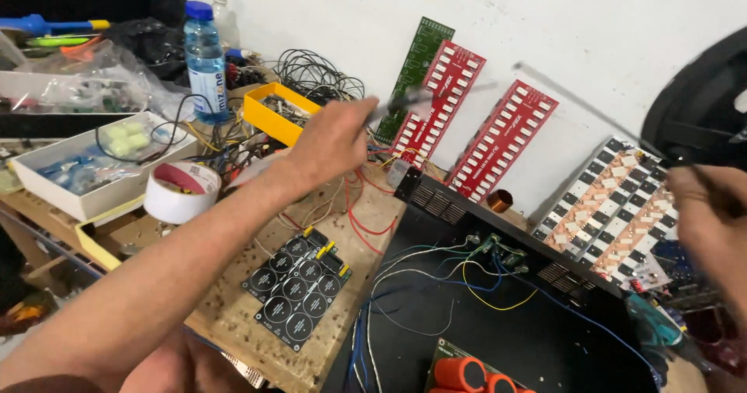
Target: Organizing and securing internal wiring of an electronic device using zip ties and pliers.
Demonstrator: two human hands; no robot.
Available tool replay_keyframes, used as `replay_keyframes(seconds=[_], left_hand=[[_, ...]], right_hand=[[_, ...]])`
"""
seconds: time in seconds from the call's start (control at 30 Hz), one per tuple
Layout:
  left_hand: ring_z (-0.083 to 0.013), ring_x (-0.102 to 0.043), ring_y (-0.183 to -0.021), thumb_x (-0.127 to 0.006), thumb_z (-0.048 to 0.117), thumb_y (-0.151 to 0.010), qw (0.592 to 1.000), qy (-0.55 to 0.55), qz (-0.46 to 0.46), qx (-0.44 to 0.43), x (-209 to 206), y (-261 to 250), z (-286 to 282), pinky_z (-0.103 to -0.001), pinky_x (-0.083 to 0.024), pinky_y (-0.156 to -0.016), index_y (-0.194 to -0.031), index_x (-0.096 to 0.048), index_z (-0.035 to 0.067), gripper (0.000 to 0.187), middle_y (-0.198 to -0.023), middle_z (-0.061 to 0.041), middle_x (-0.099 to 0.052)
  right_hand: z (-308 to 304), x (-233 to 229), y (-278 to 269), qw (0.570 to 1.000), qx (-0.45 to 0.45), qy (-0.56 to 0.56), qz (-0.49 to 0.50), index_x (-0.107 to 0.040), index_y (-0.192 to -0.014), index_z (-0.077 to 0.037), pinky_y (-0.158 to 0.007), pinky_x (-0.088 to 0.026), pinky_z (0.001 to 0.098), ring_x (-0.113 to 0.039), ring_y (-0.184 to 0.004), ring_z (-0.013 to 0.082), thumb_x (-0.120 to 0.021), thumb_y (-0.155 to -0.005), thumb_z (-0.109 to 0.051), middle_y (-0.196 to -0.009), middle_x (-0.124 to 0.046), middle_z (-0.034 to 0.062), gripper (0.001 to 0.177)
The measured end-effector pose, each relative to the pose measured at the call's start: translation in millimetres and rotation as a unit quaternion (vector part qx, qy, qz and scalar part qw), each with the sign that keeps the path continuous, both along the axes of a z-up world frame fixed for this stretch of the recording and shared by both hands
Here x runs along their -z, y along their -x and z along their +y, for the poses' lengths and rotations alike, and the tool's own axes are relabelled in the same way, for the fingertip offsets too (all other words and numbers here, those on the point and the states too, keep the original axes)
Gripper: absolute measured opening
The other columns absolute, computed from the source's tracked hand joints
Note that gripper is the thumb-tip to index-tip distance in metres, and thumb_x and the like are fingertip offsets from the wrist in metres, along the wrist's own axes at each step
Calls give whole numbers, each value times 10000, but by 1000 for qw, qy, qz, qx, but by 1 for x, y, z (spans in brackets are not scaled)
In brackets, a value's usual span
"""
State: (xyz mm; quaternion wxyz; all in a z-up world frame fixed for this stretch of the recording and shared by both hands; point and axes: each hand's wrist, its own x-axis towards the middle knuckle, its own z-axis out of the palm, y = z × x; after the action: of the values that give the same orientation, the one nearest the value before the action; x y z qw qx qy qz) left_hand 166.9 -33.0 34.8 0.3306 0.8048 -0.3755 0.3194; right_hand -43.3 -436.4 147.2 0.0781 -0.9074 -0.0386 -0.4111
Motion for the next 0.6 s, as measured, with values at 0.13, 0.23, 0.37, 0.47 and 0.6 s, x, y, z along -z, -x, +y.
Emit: replay_keyframes(seconds=[0.13, 0.23, 0.37, 0.47, 0.6], left_hand=[[-278, -720, -789, -494, -74, -936, 976, 219, 3, 15, -47, 0, 10, -409, -635, -718, -1158, -617, -38, 256, -935, -169, -700], [-249, -800, -997, -514, -22, -951, 941, 328, 85, -1, -58, 0, 10, -375, -696, -835, -1280, -607, 1, 343, -1174, -161, -750], [-214, -795, -992, -563, -6, -932, 860, 481, 168, 6, -15, -31, 2, -355, -683, -896, -1115, -631, 52, 204, -1086, -103, -737], [-181, -701, -888, -589, 114, -747, 857, 456, 171, -167, 91, -122, 14, -336, -562, -823, -1081, -747, 116, 369, -989, -46, -757], [-146, -789, -911, -853, 85, -624, 838, 469, 167, -225, 101, -80, 32, -282, -655, -718, -1094, -610, 80, 529, -1041, -93, -791]], right_hand=[[-34, 18, 10, 990, 103, -91, 34, -610, -1193, 2, -771, -391, 403, -523, -857, 269, -547, -1292, -248, -942, -557, 141, 276], [25, 25, 44, 980, 142, -104, 93, -698, -1265, 59, -647, -439, 436, -559, -699, 341, -613, -1217, -212, -827, -633, 237, 288], [29, 60, 57, 964, 109, -180, 164, -855, -937, 14, -805, -474, 266, -607, -826, 102, -806, -884, -131, -951, -836, 60, 161], [44, 75, 62, 897, 142, -311, 281, -899, -855, 66, -704, -437, 321, -544, -755, 140, -821, -893, -145, -800, -790, 82, 228], [6, 115, 61, 865, 83, -359, 340, -937, -846, 47, -485, -209, 328, -248, -451, 135, -796, -906, -185, -456, -417, 66, 279]])
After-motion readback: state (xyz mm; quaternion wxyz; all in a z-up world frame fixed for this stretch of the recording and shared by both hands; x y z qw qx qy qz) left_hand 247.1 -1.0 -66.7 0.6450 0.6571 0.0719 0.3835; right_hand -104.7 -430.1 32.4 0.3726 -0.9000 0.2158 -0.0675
